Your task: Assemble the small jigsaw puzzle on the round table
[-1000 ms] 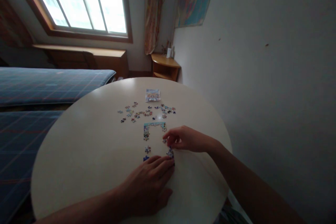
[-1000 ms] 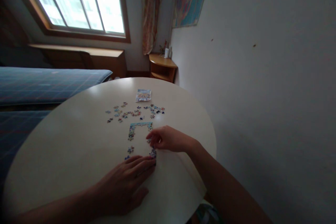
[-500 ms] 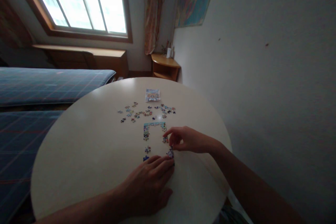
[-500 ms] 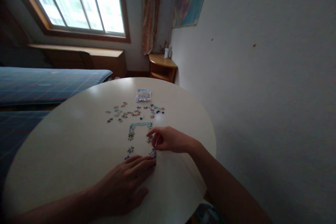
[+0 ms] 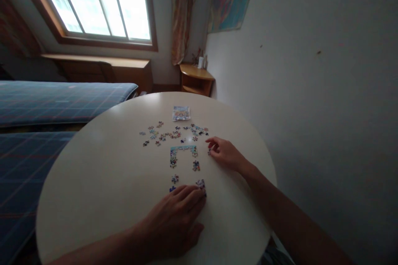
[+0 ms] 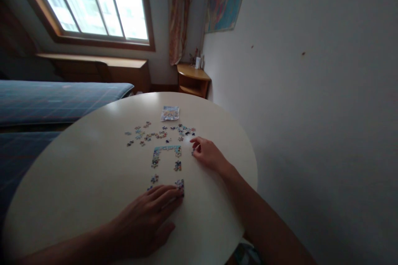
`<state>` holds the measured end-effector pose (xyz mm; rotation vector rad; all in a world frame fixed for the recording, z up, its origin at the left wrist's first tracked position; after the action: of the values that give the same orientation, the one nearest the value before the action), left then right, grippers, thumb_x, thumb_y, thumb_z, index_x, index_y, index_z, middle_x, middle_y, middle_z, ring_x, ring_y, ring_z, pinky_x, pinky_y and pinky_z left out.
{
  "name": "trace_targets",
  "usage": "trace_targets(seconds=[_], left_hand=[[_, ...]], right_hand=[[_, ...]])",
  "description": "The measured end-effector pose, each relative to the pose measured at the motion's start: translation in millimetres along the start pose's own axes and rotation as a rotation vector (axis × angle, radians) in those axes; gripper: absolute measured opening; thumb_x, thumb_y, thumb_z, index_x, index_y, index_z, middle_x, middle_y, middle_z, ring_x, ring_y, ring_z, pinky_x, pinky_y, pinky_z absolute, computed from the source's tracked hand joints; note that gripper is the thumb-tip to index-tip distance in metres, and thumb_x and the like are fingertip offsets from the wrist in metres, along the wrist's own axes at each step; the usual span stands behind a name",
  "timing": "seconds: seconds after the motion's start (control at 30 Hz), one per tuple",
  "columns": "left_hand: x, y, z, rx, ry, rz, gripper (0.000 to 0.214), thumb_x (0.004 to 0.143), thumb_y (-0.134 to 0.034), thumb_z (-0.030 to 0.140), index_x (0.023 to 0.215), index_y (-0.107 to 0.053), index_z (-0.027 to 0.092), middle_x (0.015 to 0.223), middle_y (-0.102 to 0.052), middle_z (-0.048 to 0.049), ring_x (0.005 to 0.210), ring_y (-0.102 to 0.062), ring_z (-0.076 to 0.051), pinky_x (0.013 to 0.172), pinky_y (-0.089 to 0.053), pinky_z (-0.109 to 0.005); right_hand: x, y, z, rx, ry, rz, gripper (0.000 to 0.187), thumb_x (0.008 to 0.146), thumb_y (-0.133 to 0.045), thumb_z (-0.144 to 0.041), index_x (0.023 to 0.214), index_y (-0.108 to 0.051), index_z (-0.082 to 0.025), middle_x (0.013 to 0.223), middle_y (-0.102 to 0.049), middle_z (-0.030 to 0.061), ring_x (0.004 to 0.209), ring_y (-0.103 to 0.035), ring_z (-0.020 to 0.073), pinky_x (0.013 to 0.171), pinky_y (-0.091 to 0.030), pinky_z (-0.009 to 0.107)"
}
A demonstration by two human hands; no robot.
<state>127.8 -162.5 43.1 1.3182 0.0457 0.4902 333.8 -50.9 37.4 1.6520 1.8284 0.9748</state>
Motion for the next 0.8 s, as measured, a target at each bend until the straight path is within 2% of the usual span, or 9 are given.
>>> trace_targets(seconds=[0.13,0.2,0.27,0.37,0.4,0.53,0.63,0.8], left_hand=[[-1,0.1,1,-0.01,-0.004,0.022,0.042,0.084,-0.055,0.019,0.124,-0.054,0.008,0.124,-0.06,-0.0154,0.109,-0.056,-0.029,0.097,-0.051,-0.044],[-2,0.2,-3,-0.015,0.007,0.054,0.038,0.085,-0.055,0.018,0.123,-0.055,0.011,0.119,-0.061,-0.0135,0.103,-0.057,-0.027,0.093,-0.052,-0.043],[-4,1.1,-13,-0.014,0.044,0.101,0.028,0.087,-0.054,0.017,0.115,-0.059,0.015,0.108,-0.064,-0.0101,0.095,-0.058,-0.024,0.089,-0.052,-0.042],[-7,3.1,-30,-0.014,0.123,0.147,0.015,0.088,-0.054,0.016,0.1,-0.062,0.02,0.097,-0.065,-0.0052,0.086,-0.058,-0.021,0.082,-0.052,-0.04],[-8,3.2,-35,-0.018,0.136,0.137,0.013,0.088,-0.056,0.016,0.098,-0.063,0.02,0.096,-0.065,-0.0044,0.086,-0.058,-0.021,0.081,-0.051,-0.04],[-9,4.4,-46,-0.032,0.138,0.094,0.013,0.085,-0.062,0.017,0.097,-0.064,0.022,0.098,-0.065,-0.0028,0.088,-0.059,-0.021,0.081,-0.049,-0.038],[-10,7.2,-51,-0.042,0.124,0.106,0.014,0.085,-0.065,0.017,0.097,-0.065,0.024,0.094,-0.066,-0.001,0.084,-0.059,-0.02,0.079,-0.047,-0.036],[-12,9.8,-57,-0.062,0.042,0.072,0.009,0.09,-0.064,0.02,0.096,-0.068,0.025,0.093,-0.066,0.0001,0.081,-0.059,-0.016,0.077,-0.045,-0.031]], right_hand=[[-3,-3,1,-0.024,0.025,0.101,0.036,0.078,-0.054,-0.006,0.111,-0.064,-0.015,0.101,-0.068,0.0076,0.076,-0.059,0.0137,0.077,-0.048,0.029],[-6,-4,-1,-0.047,0.091,0.112,0.031,0.079,-0.055,-0.006,0.107,-0.066,-0.016,0.102,-0.067,0.0081,0.086,-0.059,0.0169,0.086,-0.046,0.034],[-11,-5,-7,-0.058,0.203,0.085,0.023,0.079,-0.06,-0.009,0.098,-0.068,-0.018,0.103,-0.066,0.008,0.099,-0.057,0.0203,0.095,-0.043,0.038],[-22,-8,-20,-0.038,0.372,-0.042,0.01,0.08,-0.07,-0.02,0.09,-0.069,-0.021,0.104,-0.065,0.0065,0.106,-0.053,0.0216,0.099,-0.04,0.04],[-27,-10,-25,-0.03,0.41,-0.094,0.011,0.079,-0.073,-0.026,0.088,-0.069,-0.022,0.104,-0.065,0.006,0.106,-0.053,0.0215,0.1,-0.04,0.04],[-39,-15,-39,-0.033,0.465,-0.242,0.04,0.066,-0.085,-0.044,0.097,-0.068,-0.024,0.115,-0.061,0.0062,0.116,-0.048,0.0247,0.105,-0.035,0.043],[-41,-17,-41,-0.06,0.457,-0.252,0.05,0.064,-0.084,-0.05,0.103,-0.066,-0.025,0.123,-0.058,0.0071,0.124,-0.043,0.0266,0.107,-0.032,0.045],[-39,-17,-38,-0.108,0.453,-0.225,0.053,0.066,-0.081,-0.057,0.105,-0.064,-0.025,0.131,-0.052,0.0091,0.13,-0.037,0.0284,0.11,-0.028,0.046]])
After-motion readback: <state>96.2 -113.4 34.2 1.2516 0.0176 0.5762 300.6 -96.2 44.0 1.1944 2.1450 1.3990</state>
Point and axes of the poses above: each hand's wrist, its own x-axis towards the middle knuckle, its own y-axis out of the back of the hand, z = x × y, the point moved 4 cm from there along x, towards the middle knuckle
